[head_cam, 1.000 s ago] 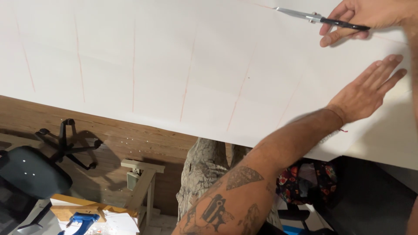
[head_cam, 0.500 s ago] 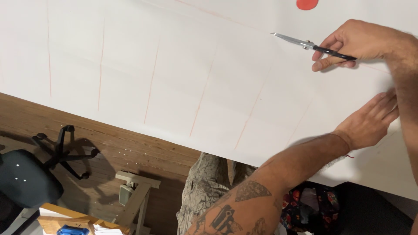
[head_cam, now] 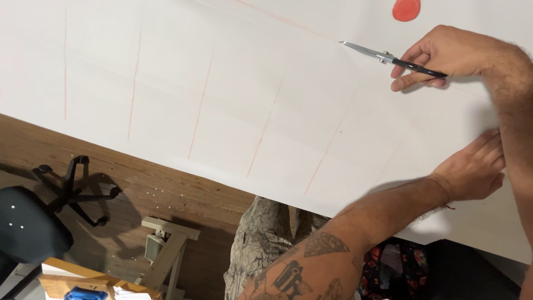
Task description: Measuring and cutting a large sheet of white material on a workshop table using a ruler and scissors.
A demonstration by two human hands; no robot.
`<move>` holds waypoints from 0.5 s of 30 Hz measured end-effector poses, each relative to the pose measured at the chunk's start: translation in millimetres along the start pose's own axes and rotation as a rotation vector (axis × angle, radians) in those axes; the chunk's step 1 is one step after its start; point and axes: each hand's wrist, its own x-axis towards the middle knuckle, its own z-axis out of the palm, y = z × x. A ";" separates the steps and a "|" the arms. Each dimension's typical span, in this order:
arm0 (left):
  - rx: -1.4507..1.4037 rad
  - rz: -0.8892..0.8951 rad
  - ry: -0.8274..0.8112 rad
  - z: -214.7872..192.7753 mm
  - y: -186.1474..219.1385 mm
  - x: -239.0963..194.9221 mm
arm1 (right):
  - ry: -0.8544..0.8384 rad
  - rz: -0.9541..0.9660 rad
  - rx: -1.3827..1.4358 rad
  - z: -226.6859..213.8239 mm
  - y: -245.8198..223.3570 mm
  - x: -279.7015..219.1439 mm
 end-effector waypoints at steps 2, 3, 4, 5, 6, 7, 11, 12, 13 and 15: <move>-0.037 0.008 0.037 -2.7 1.4 0.3 | 0.001 -0.008 0.020 2.6 -4.2 -1.3; -0.077 0.019 0.073 -3.7 2.1 0.9 | 0.005 -0.015 0.042 3.5 -6.0 -2.2; -0.077 0.017 0.074 -2.9 1.8 0.7 | 0.004 -0.013 0.040 4.4 -9.4 -3.4; -0.108 0.010 0.075 -2.0 1.5 0.5 | 0.007 -0.013 0.034 5.3 -12.8 -4.5; -0.139 0.005 0.077 -0.9 0.6 1.1 | 0.012 -0.013 0.027 5.5 -16.2 -5.7; -0.139 0.006 0.079 -7.8 2.6 5.0 | 0.013 -0.013 0.025 5.3 -17.8 -5.1; -0.104 0.017 0.034 -23.6 4.1 12.7 | 0.009 -0.033 0.038 6.3 -23.9 1.5; -0.170 0.026 0.037 -24.1 2.6 14.0 | 0.009 -0.041 0.060 5.5 -24.9 3.7; -0.169 0.026 0.038 -20.8 2.3 12.2 | 0.009 -0.042 0.059 5.2 -27.4 5.2; -0.067 0.049 0.062 -13.9 3.3 8.3 | 0.002 -0.060 0.003 4.8 -32.0 8.1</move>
